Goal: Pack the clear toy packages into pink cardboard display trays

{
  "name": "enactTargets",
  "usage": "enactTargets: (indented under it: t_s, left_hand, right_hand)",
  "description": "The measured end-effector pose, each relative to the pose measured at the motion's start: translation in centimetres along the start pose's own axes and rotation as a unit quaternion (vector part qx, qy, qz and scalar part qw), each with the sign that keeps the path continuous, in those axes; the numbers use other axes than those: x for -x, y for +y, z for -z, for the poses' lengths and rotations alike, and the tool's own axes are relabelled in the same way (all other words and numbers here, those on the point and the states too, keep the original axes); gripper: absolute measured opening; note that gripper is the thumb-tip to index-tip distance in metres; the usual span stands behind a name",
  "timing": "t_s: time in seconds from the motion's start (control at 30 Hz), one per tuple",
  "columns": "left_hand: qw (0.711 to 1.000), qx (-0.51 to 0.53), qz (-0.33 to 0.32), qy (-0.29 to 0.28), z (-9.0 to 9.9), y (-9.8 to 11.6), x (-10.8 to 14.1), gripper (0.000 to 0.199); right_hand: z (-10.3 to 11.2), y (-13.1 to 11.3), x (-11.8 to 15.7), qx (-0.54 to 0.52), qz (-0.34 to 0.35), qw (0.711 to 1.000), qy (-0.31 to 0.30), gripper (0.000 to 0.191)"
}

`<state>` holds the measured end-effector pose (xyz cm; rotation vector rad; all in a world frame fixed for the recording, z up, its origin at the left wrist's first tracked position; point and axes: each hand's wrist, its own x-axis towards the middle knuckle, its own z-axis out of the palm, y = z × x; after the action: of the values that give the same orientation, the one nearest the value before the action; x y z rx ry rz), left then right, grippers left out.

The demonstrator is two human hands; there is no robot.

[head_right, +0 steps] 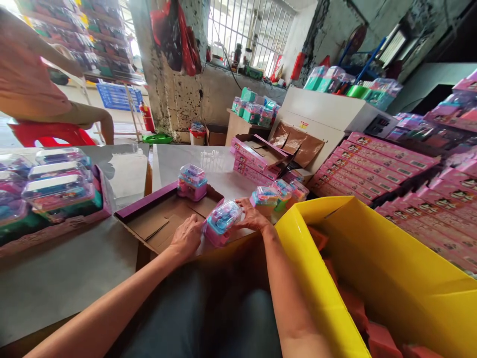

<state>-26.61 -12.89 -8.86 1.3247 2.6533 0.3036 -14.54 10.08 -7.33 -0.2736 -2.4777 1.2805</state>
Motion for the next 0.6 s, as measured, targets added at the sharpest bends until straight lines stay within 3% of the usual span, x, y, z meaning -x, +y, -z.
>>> enactTargets:
  t_s: [0.07,0.17,0.27,0.33,0.47,0.6]
  left_hand:
    - [1.0,0.006,-0.001,0.002,-0.1,0.0,-0.1,0.038]
    - [1.0,0.02,-0.001,0.004,-0.3,-0.4,-0.3,0.035]
    - [0.999,0.032,0.002,0.006,-0.5,-0.7,-0.4,0.032]
    - [0.999,0.037,0.004,0.005,-0.5,-0.7,-0.4,0.033]
    - [0.999,0.042,0.014,-0.007,-0.3,-0.2,-0.4,0.039]
    - [0.997,0.047,0.049,-0.025,-0.2,1.5,-0.1,0.043]
  right_hand:
    - [-1.4,0.4,-0.3,-0.04,0.009,0.999,-0.025,0.078]
    - [-3.0,0.8,-0.6,-0.084,0.014,0.995,-0.055,0.063]
    - [-3.4,1.2,-0.2,-0.125,0.007,0.991,-0.042,0.059]
    - [-3.5,1.5,0.1,-0.17,0.005,0.985,0.012,0.057]
    - [-4.8,1.1,-1.3,-0.204,0.039,0.96,0.191,0.052]
    - [-7.5,-0.1,-4.0,-0.188,0.041,0.938,0.287,0.069]
